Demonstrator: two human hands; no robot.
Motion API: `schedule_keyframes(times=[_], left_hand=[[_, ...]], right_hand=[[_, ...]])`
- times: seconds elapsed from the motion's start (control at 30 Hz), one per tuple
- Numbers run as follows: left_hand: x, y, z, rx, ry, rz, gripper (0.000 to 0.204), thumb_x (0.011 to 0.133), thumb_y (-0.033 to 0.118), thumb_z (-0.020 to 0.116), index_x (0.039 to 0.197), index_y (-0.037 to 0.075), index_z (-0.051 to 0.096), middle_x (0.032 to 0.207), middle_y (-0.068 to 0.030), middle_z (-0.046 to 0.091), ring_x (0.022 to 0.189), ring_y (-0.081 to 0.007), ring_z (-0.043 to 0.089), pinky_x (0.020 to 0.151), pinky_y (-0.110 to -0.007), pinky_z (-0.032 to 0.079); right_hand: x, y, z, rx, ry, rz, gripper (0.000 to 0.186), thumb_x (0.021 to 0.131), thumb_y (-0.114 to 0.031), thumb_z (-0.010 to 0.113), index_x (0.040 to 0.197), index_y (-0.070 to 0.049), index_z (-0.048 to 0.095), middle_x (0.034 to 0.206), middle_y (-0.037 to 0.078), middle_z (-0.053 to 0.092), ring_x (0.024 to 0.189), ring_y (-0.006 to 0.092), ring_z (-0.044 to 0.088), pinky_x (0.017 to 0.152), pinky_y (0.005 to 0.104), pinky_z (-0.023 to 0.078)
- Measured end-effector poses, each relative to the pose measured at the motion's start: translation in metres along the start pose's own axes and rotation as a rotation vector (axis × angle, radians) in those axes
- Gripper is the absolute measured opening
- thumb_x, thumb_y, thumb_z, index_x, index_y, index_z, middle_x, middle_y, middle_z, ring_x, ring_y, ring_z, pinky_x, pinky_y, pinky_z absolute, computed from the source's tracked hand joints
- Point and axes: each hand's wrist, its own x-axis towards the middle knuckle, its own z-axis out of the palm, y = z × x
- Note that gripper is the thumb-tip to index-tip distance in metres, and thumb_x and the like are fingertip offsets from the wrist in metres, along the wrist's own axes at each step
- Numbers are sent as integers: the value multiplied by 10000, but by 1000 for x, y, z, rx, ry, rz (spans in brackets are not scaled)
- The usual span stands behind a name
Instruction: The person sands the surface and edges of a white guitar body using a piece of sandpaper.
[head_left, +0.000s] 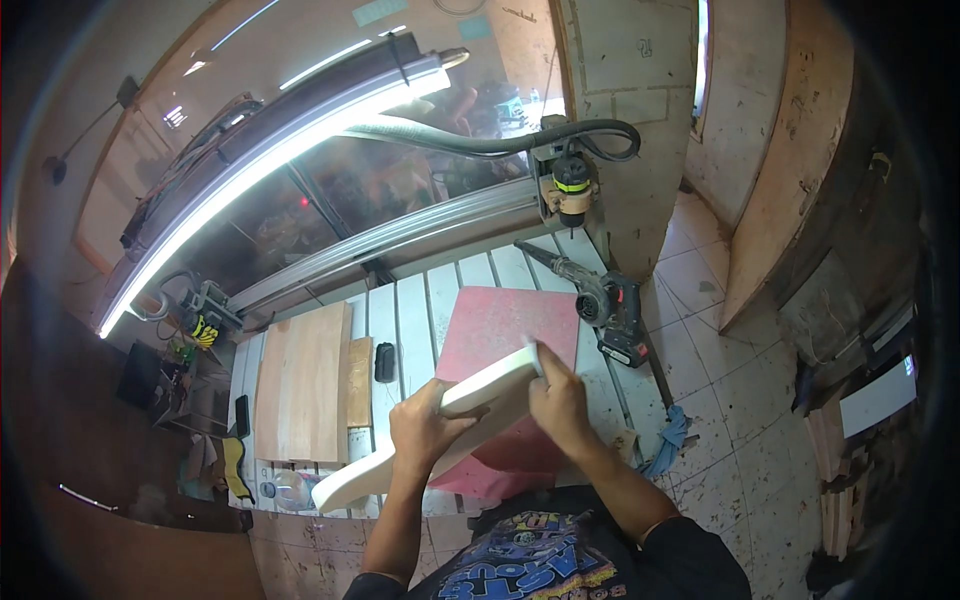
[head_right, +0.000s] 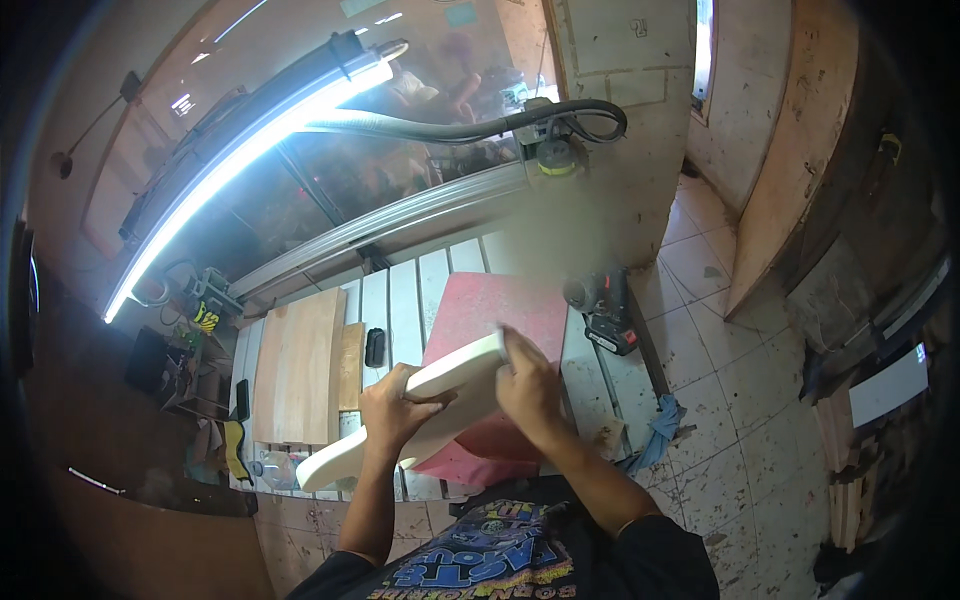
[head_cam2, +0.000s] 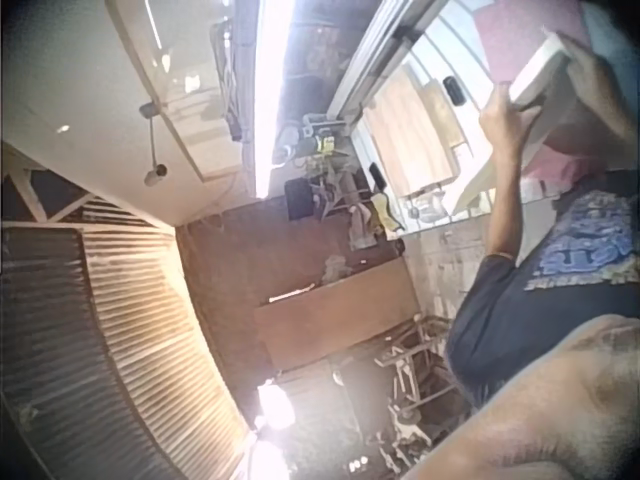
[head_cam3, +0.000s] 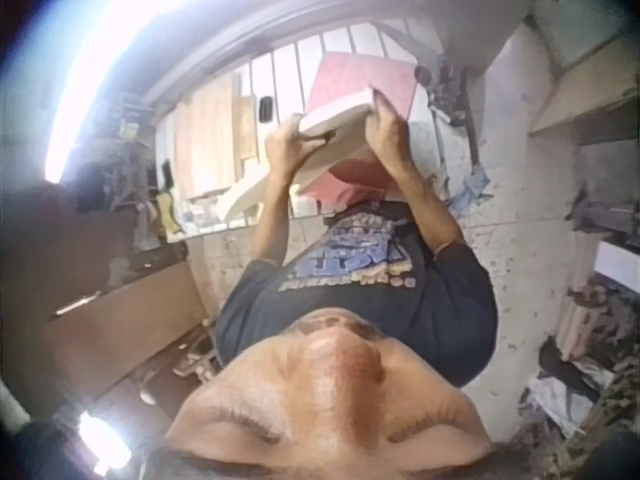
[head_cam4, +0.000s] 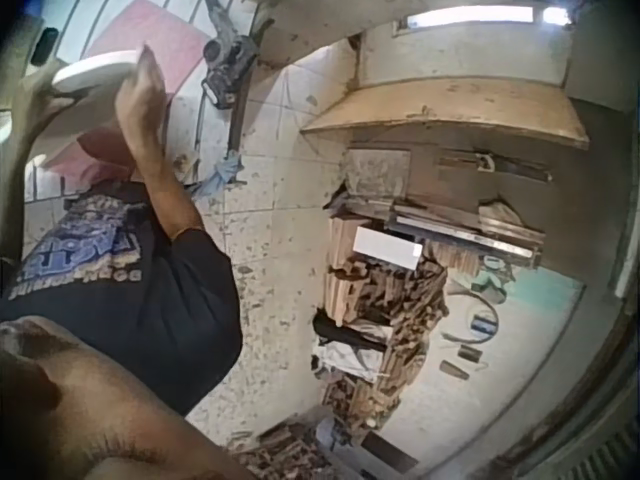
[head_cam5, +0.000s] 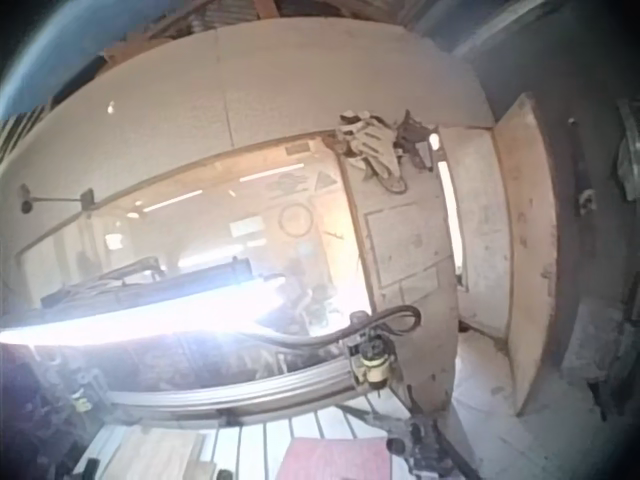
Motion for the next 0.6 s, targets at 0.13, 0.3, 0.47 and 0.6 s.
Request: schedule_keyframes(times=[0.13,0.3,0.47,0.6], left_hand=[[-12,-8,6,0,12,9,480,651,370,988,928,62,746,801,-106,745,715,-252,759,653,-363,586],[-7,10,6,-4,26,35,460,658,349,989,922,59,749,790,-98,744,692,-235,749,648,-352,584],[-15,3,7,3,-4,-13,427,667,287,984,930,47,749,811,-102,756,705,-230,755,646,-349,579],[-4,10,5,7,-17,11,428,660,270,983,947,42,761,834,-105,766,722,-220,760,661,-348,585]], right_hand=[[-19,-17,-3,28,-51,-298,570,858,64,562,1396,-95,662,1342,233,684,1212,384,682,1010,443,553],[-19,71,-3,241,-144,400,579,864,87,541,1415,-60,642,1328,225,695,1269,351,665,1072,430,514],[-16,14,-13,204,28,-189,602,891,102,497,1457,-65,615,1265,270,705,1198,348,710,967,369,557],[-16,90,-2,308,-241,808,613,877,88,507,1460,-72,611,1250,262,716,1200,365,703,973,378,552]])
